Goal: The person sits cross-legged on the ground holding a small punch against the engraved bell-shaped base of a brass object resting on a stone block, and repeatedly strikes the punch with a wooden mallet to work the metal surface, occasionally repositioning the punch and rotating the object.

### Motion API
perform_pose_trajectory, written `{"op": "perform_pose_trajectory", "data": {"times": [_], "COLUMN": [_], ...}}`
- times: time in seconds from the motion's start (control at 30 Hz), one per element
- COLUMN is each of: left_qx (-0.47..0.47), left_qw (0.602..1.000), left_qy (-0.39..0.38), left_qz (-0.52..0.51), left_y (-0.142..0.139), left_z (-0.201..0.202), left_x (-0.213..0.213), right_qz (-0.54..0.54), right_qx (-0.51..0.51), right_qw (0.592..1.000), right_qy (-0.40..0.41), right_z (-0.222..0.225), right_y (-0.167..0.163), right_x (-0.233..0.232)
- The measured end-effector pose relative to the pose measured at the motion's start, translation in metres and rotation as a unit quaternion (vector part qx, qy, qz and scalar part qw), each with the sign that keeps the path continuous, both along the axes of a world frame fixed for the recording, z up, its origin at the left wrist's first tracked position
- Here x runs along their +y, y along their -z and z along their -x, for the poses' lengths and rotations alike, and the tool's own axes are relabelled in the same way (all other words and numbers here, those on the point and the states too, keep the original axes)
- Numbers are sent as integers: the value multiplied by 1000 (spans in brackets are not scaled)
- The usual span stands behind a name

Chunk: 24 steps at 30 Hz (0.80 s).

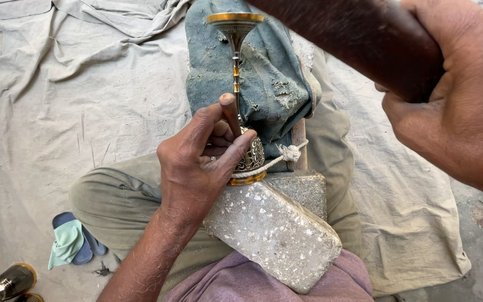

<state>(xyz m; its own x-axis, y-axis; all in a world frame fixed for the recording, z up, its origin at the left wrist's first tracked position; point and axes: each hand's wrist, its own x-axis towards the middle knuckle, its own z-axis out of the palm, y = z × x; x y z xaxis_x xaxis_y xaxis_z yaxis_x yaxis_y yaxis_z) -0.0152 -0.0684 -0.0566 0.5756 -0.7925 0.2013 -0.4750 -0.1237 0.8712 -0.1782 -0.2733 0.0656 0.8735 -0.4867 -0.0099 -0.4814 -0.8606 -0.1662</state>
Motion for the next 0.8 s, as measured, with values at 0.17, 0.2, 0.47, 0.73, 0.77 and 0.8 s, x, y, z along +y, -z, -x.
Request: {"op": "perform_pose_trajectory", "data": {"times": [0.17,0.2,0.47,0.73,0.77,0.8], "left_qx": [-18,-2,18,42,31,17], "left_qw": [1000,1000,1000,999,999,999], "left_qy": [19,16,19,24,25,28], "left_qz": [-4,-7,-6,-8,-14,-18], "left_y": [-4,-4,-4,-3,-3,-2], "left_z": [-3,-4,-7,-11,-11,-11], "left_x": [0,0,-2,0,0,1], "right_qz": [117,81,68,31,55,79], "right_qx": [136,55,73,60,93,123], "right_qw": [984,995,995,997,994,989], "right_qy": [-19,-19,-20,31,5,-18], "right_z": [2,3,-2,-8,-9,-9], "right_y": [0,1,3,5,5,5], "right_x": [2,2,3,8,8,8]}}
